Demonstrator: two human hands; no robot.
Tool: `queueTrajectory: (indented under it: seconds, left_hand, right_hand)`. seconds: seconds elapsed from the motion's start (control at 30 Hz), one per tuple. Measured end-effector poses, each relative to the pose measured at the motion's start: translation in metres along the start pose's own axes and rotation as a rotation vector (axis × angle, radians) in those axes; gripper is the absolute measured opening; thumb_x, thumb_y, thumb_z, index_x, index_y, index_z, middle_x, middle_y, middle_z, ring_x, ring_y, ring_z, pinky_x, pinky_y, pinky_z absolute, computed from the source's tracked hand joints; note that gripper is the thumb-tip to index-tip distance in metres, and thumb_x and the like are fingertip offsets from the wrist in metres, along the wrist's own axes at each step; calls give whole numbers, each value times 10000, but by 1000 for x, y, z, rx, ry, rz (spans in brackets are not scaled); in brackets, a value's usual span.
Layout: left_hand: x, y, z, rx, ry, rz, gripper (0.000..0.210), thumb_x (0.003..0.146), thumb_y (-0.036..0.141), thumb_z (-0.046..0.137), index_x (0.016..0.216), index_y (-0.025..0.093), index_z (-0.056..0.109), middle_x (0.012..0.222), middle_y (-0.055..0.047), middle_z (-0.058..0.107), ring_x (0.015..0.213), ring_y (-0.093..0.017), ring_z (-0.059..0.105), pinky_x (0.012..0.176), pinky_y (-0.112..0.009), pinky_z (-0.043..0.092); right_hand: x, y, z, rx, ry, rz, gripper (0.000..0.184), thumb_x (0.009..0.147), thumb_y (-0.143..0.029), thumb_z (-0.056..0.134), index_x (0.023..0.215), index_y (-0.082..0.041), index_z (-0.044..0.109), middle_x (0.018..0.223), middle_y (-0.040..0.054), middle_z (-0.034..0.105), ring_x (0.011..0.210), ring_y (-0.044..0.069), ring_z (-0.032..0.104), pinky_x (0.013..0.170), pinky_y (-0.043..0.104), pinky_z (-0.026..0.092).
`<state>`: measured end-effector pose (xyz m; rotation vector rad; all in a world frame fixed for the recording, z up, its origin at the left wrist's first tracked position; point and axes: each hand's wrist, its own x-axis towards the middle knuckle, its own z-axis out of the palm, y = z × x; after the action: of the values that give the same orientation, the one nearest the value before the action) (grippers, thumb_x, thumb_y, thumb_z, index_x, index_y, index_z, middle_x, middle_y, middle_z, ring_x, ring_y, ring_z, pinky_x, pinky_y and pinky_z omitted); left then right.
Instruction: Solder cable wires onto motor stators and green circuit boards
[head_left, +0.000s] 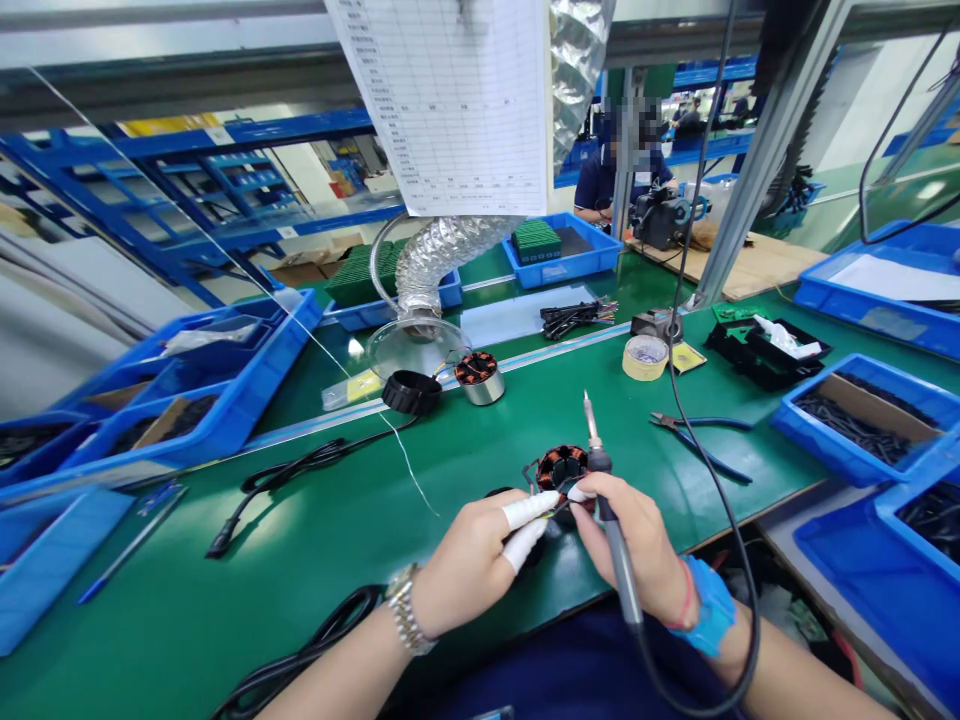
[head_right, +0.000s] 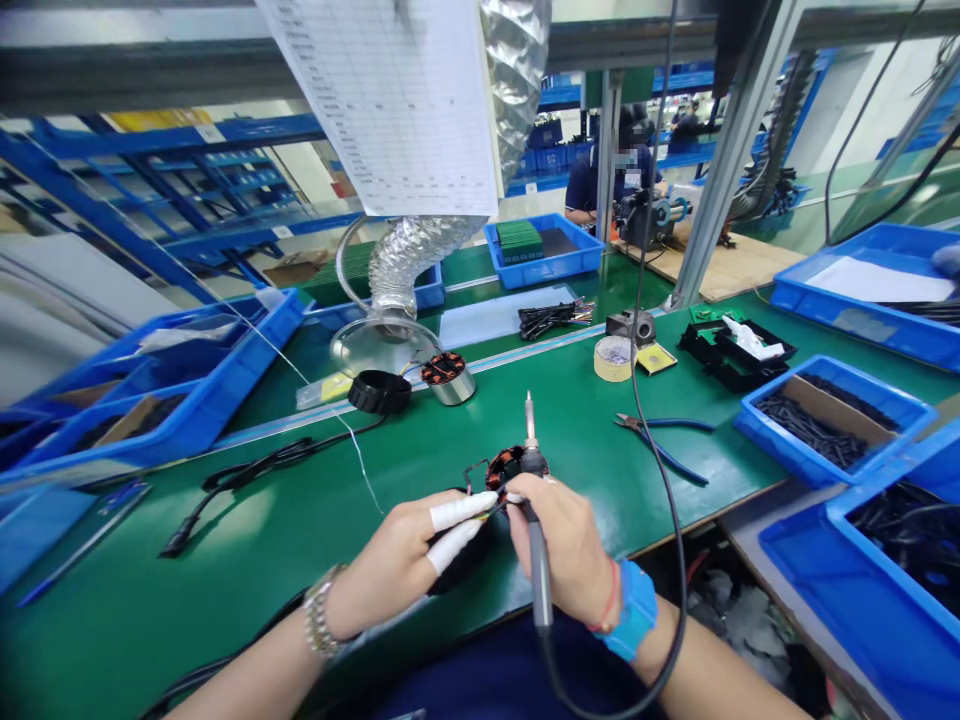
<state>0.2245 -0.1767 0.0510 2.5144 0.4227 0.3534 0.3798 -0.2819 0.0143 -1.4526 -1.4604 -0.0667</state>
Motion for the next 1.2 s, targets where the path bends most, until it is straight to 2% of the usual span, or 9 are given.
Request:
queueTrajectory:
  seconds: [0.1,0.23,0.47,0.57,0.67,0.83,0.97,1.1,1.2]
  left_hand:
    - [-19,-14,-23,-145,60,-44,311,878,184,392,1101,248,599,919,-15,675,895,-159,610,865,-319,462]
    - [-59,-46,-49,-128,263,-189,296,897,198,343,1040,228,601,805,-15,672,732,-140,619,754,-295,494]
    - [-125,-77,-32,245,-113,-269,443,792,385,565,1203,244,478,1148,-65,570,985,-207,545,848,-329,444]
    - [-147,-95,-22,358,-102,-322,191,860,238,430,963,233,591,927,-43,609,848,-189,546,782,-332,432]
    - [-161,-131,-36,485,6,-387,264,810,112,384,897,221,608,845,-52,595,789,-194,523,727,-322,417]
    - [-152,-200,-84,680,139,-439,308,759,107,390,926,192,635,864,-92,601,842,-242,529,757,-361,419]
    - [-139,-217,-106,484,92,-502,287,801,285,448,1000,175,625,999,-102,614,957,-250,549,856,-369,427]
    - [-123,-208,-127,68,116,-560,592,745,545,523,1222,196,489,1215,-78,556,1075,-247,537,910,-350,433]
    - [-96,-213,-149,30,358,-649,614,774,567,491,1249,180,453,1046,-61,657,895,-224,628,803,-339,491]
  right_hand:
    - [0,13,-21,-23,-10,-26,337,764,-122,564,1069,-212,452,918,40,615,724,119,597,702,250,508]
    - [2,40,-35,-77,-130,-77,375,752,-137,576,1088,-193,421,1003,87,617,879,164,623,786,290,517]
    - [15,65,-28,-19,-440,-244,391,810,-136,507,1175,-209,388,1217,109,553,1176,172,488,954,321,454]
    - [16,66,-18,-27,-414,-245,386,807,-152,534,1165,-208,402,1192,109,571,1160,176,503,934,324,475]
    - [17,61,6,-61,-336,-254,436,789,-171,579,1182,-208,394,1194,109,566,1138,185,524,932,357,479]
    - [36,53,65,-112,-295,-257,422,803,-197,555,1207,-187,433,1180,120,566,1075,213,567,888,386,503]
    - [55,43,83,-97,-313,-275,398,799,-186,553,1184,-172,450,1178,127,568,1080,210,563,889,369,498]
    - [61,28,48,-67,-211,-188,318,815,-244,544,1122,-197,480,1123,94,605,1014,183,596,852,322,507]
    - [68,30,0,-53,148,11,322,857,-344,452,1131,-184,505,906,76,649,836,176,627,773,326,508]
